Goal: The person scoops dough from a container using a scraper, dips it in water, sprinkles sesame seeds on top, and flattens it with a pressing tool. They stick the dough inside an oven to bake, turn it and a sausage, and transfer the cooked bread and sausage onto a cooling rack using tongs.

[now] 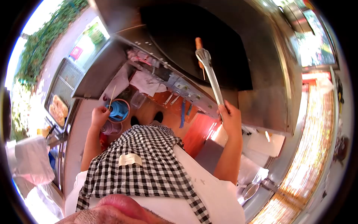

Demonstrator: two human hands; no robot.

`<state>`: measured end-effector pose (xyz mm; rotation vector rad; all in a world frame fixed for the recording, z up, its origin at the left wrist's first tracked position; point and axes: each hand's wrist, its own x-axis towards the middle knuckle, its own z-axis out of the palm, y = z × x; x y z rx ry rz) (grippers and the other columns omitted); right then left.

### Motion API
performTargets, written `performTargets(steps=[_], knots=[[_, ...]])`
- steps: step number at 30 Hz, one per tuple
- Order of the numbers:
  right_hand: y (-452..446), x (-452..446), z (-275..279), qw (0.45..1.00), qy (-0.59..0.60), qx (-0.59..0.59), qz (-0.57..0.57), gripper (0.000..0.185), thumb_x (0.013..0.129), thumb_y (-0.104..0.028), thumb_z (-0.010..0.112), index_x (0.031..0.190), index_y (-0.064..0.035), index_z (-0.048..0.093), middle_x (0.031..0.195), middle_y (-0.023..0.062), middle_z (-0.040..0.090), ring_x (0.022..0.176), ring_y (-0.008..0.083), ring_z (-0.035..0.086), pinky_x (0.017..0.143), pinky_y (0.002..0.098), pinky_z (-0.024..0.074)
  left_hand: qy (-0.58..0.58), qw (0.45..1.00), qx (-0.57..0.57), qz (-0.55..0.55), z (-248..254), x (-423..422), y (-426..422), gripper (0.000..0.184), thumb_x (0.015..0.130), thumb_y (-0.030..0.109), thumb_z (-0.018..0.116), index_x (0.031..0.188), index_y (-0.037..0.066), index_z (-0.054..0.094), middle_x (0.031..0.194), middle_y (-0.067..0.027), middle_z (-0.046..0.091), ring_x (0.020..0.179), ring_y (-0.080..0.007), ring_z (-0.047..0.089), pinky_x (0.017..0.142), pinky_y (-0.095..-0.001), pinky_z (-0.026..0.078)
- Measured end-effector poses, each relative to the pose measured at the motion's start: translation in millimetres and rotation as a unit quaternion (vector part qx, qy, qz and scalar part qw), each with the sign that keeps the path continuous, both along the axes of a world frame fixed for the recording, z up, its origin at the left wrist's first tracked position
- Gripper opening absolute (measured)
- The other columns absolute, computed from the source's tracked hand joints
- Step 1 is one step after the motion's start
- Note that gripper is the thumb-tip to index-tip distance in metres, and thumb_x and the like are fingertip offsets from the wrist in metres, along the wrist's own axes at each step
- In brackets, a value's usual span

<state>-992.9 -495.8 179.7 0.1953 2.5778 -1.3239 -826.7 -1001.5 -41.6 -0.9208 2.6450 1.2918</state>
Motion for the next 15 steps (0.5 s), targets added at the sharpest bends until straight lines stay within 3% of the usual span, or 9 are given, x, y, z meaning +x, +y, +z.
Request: performTargets(steps=[3,9,15], knots=[[-18,-1,-12,0.996,-0.011,-0.091,0.025,0.036,0.101,-0.018,0.063,0.132,0.0009,0.064,0.081,0.0042,0.065,0.058,0.0081,0.055,0.05,0.0238,0.0427,-0.054,0.998,-0.009,0.03,-14,39,2,0.023,0.073,0.024,0.071,0.079,0.002,0.074,0.073,-0.0179,0.071,0.071,-0.0328,0.072,0.07,-0.0431,0.057],[-108,-17,-17,0.959,-0.087,-0.197,0.183,0.039,0.101,-0.02,0.064,0.133,0.0018,0.063,0.085,0.0049,0.066,0.061,0.0079,0.057,0.052,0.0213,0.0447,-0.135,0.985,0.016,0.11,-27,100,17,0.021,0.073,0.025,0.07,0.075,0.004,0.074,0.075,-0.0189,0.071,0.073,-0.0334,0.072,0.071,-0.0428,0.058],[-214,-30,-28,0.898,-0.171,-0.184,0.362,0.039,0.101,-0.017,0.063,0.136,0.0002,0.062,0.085,0.0026,0.065,0.062,0.0069,0.057,0.052,0.0224,0.0456,-0.165,0.961,0.047,0.217,-39,179,36,0.02,0.072,0.024,0.071,0.073,0.004,0.073,0.071,-0.0166,0.071,0.07,-0.0311,0.071,0.071,-0.0411,0.057]])
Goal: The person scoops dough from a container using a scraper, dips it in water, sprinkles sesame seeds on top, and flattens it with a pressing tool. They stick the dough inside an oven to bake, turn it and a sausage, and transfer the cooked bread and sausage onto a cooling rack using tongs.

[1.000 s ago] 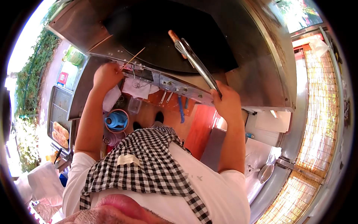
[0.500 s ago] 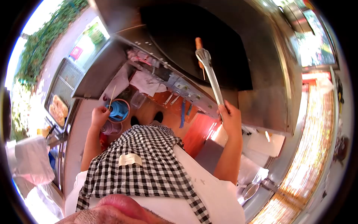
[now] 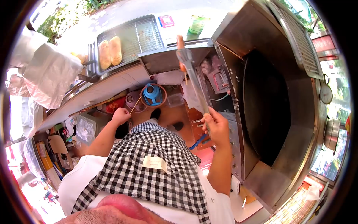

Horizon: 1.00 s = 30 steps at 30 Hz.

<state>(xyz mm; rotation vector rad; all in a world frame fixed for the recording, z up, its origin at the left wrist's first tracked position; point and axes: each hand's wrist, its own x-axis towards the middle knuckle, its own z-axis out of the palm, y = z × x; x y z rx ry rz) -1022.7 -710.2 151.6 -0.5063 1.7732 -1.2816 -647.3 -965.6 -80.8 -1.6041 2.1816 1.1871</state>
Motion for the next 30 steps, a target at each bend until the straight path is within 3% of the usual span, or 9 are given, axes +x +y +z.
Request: performTargets(steps=[7,10,13,18,21,28,30], knots=[[-133,13,-35,0.995,-0.022,-0.012,0.1,0.033,0.101,-0.02,0.063,0.128,-0.0023,0.067,0.08,0.0009,0.063,0.06,0.0067,0.057,0.052,0.0226,0.0458,0.009,0.978,0.012,0.207,-38,115,19,0.02,0.071,0.02,0.074,0.069,0.0,0.07,0.063,-0.0145,0.068,0.061,-0.0258,0.069,0.065,-0.0385,0.055],[-178,20,-47,0.991,-0.033,-0.028,0.128,0.031,0.101,-0.021,0.063,0.124,-0.0017,0.069,0.079,0.0006,0.062,0.059,0.0071,0.058,0.052,0.0233,0.0464,0.015,0.961,0.03,0.273,-30,137,31,0.018,0.072,0.016,0.074,0.069,0.0,0.07,0.06,-0.0108,0.067,0.058,-0.0214,0.067,0.062,-0.0366,0.054],[-223,39,-66,0.991,-0.041,-0.018,0.126,0.028,0.101,-0.021,0.063,0.119,-0.0013,0.071,0.078,0.0008,0.062,0.059,0.0076,0.058,0.051,0.0242,0.0471,0.018,0.957,0.025,0.29,-63,177,38,0.015,0.073,0.014,0.073,0.068,0.001,0.069,0.06,-0.0099,0.066,0.057,-0.0191,0.065,0.059,-0.0358,0.053],[-273,55,-81,0.989,-0.047,-0.006,0.14,0.024,0.101,-0.02,0.062,0.113,-0.0005,0.07,0.077,0.0006,0.061,0.058,0.0077,0.057,0.052,0.0241,0.0474,0.004,0.949,0.023,0.315,-30,177,32,0.015,0.073,0.013,0.073,0.067,0.001,0.068,0.06,-0.0081,0.065,0.055,-0.017,0.062,0.056,-0.0342,0.051],[-292,64,-88,0.991,-0.053,0.007,0.126,0.019,0.099,-0.016,0.063,0.105,0.0002,0.071,0.073,0.0007,0.06,0.056,0.0082,0.057,0.05,0.0252,0.0476,0.049,0.935,0.042,0.348,-48,192,25,0.015,0.072,0.013,0.074,0.068,0.0,0.069,0.061,-0.0072,0.065,0.055,-0.0163,0.062,0.056,-0.0333,0.05],[-317,70,-86,0.992,0.002,0.022,0.125,0.018,0.098,-0.018,0.064,0.099,-0.0016,0.072,0.071,-0.0007,0.059,0.055,0.007,0.056,0.048,0.0251,0.0474,0.028,0.942,0.039,0.333,-47,194,7,0.013,0.072,0.014,0.074,0.072,0.001,0.071,0.064,-0.0073,0.067,0.059,-0.0164,0.063,0.059,-0.033,0.051],[-324,60,-89,0.988,0.041,0.031,0.144,0.022,0.098,-0.021,0.064,0.097,-0.0012,0.072,0.075,0.0047,0.065,0.06,0.0147,0.063,0.054,0.0306,0.0523,0.031,0.943,0.033,0.329,-46,191,2,0.014,0.072,0.015,0.074,0.073,0.001,0.072,0.065,-0.0075,0.067,0.06,-0.0168,0.063,0.06,-0.0336,0.051]])
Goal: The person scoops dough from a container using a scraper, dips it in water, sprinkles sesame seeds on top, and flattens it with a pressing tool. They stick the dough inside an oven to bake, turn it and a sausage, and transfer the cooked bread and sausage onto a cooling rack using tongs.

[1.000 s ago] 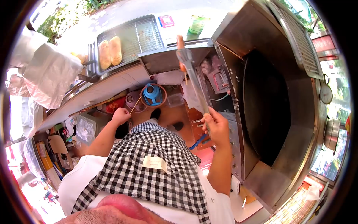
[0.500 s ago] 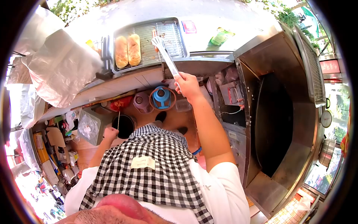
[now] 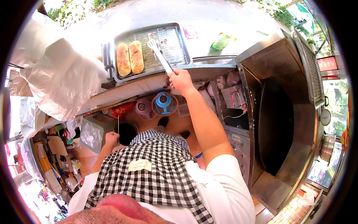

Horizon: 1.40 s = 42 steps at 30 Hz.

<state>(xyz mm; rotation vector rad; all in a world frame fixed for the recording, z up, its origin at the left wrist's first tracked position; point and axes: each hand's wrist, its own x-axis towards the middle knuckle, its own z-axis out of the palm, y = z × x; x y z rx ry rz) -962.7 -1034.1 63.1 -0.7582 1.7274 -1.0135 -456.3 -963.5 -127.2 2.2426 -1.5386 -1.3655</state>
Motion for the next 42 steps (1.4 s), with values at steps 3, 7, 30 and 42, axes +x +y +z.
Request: performTargets(steps=[3,7,30,42], knots=[[-11,-28,15,0.964,0.254,-0.008,0.074,0.028,0.097,-0.027,0.063,0.1,-0.0011,0.072,0.085,0.0151,0.072,0.076,0.0294,0.07,0.07,0.0406,0.0569,0.023,1.0,0.002,-0.002,2,-4,-6,0.014,0.073,0.015,0.074,0.073,0.001,0.072,0.066,-0.0076,0.068,0.063,-0.017,0.064,0.063,-0.0344,0.052],[-36,-83,31,0.823,0.537,-0.024,0.184,0.036,0.097,-0.034,0.06,0.115,-0.0034,0.068,0.101,0.0235,0.073,0.098,0.041,0.07,0.089,0.0504,0.0545,0.026,1.0,-0.006,-0.001,1,-5,-11,0.014,0.074,0.015,0.073,0.075,0.001,0.073,0.067,-0.0072,0.068,0.062,-0.0162,0.064,0.063,-0.0339,0.052],[-77,-150,69,0.767,0.611,0.13,0.147,0.048,0.097,-0.038,0.063,0.14,-0.019,0.061,0.132,0.0113,0.067,0.122,0.0305,0.064,0.101,0.0435,0.0516,0.036,0.995,0.013,0.091,-17,7,78,0.01,0.074,0.009,0.073,0.071,0.0,0.07,0.067,-0.0053,0.067,0.064,-0.0123,0.061,0.061,-0.0302,0.05],[3,-102,25,0.994,-0.052,0.011,-0.096,0.031,0.099,-0.023,0.067,0.116,0.0029,0.067,0.087,0.0108,0.067,0.065,0.0153,0.066,0.054,0.0295,0.0575,0.059,0.998,-0.007,0.007,7,-45,20,0.01,0.075,0.01,0.071,0.07,0.001,0.069,0.062,-0.0049,0.065,0.057,-0.0142,0.06,0.058,-0.0316,0.05]])
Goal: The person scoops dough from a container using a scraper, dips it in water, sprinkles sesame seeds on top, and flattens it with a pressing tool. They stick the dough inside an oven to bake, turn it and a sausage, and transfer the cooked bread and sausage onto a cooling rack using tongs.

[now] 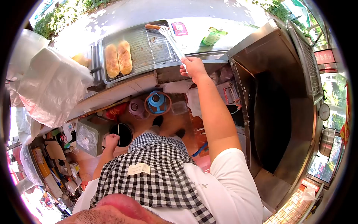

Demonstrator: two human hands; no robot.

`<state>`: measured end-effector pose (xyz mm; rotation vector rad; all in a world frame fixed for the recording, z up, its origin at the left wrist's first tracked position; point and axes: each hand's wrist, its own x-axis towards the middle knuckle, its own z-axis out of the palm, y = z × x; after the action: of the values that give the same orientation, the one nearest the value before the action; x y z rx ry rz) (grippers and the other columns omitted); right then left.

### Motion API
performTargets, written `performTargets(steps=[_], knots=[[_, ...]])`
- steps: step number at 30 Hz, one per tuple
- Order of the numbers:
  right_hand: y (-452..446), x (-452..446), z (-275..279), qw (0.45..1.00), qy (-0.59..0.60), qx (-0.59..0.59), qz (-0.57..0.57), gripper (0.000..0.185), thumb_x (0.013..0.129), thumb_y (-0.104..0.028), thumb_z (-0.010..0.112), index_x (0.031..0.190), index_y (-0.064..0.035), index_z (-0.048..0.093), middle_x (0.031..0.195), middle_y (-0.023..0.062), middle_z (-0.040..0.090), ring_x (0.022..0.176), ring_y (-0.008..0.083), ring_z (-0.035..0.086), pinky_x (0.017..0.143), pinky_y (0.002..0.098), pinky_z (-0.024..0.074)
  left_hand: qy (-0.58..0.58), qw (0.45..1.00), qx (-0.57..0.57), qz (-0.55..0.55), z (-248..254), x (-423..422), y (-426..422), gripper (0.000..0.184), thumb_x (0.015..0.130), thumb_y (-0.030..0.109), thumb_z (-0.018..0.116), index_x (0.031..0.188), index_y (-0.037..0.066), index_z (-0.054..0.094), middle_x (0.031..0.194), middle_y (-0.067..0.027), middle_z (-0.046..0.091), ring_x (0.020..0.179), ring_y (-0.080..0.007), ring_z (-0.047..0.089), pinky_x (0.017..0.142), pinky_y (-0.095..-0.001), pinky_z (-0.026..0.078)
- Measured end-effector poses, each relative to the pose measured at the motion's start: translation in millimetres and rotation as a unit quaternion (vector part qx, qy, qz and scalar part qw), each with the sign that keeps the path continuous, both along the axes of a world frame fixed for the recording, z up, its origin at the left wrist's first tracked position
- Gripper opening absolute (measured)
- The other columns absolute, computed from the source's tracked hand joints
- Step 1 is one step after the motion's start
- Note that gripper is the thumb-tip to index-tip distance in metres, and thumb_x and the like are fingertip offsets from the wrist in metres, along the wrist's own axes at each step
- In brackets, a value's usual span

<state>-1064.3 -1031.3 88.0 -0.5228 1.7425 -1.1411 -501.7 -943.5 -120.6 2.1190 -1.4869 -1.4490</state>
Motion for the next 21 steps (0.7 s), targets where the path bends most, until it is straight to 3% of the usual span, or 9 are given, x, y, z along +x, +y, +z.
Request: performTargets(steps=[10,13,21], knots=[[-62,26,-28,0.971,-0.211,-0.02,-0.109,0.025,0.103,-0.019,0.06,0.108,0.005,0.06,0.084,0.0125,0.064,0.064,0.0197,0.066,0.053,0.0301,0.0597,-0.016,1.0,-0.019,-0.009,33,-15,-9,0.011,0.075,0.01,0.07,0.074,-0.001,0.071,0.065,-0.0059,0.067,0.059,-0.0139,0.061,0.059,-0.0312,0.051],[-80,27,-33,0.976,-0.185,-0.015,-0.115,0.024,0.104,-0.021,0.059,0.106,0.0031,0.061,0.084,0.0106,0.067,0.064,0.0179,0.067,0.053,0.0288,0.0596,-0.02,1.0,-0.013,-0.001,5,19,10,0.01,0.074,0.01,0.071,0.074,0.0,0.072,0.065,-0.0058,0.067,0.06,-0.0138,0.063,0.059,-0.0311,0.051],[-64,24,-19,0.973,-0.193,-0.038,-0.117,0.025,0.104,-0.022,0.059,0.105,0.0036,0.062,0.084,0.0112,0.066,0.065,0.0179,0.066,0.053,0.029,0.0581,-0.079,0.996,0.029,-0.035,-8,56,36,0.012,0.074,0.011,0.072,0.077,-0.001,0.074,0.065,-0.0064,0.068,0.058,-0.0135,0.063,0.058,-0.0308,0.051]])
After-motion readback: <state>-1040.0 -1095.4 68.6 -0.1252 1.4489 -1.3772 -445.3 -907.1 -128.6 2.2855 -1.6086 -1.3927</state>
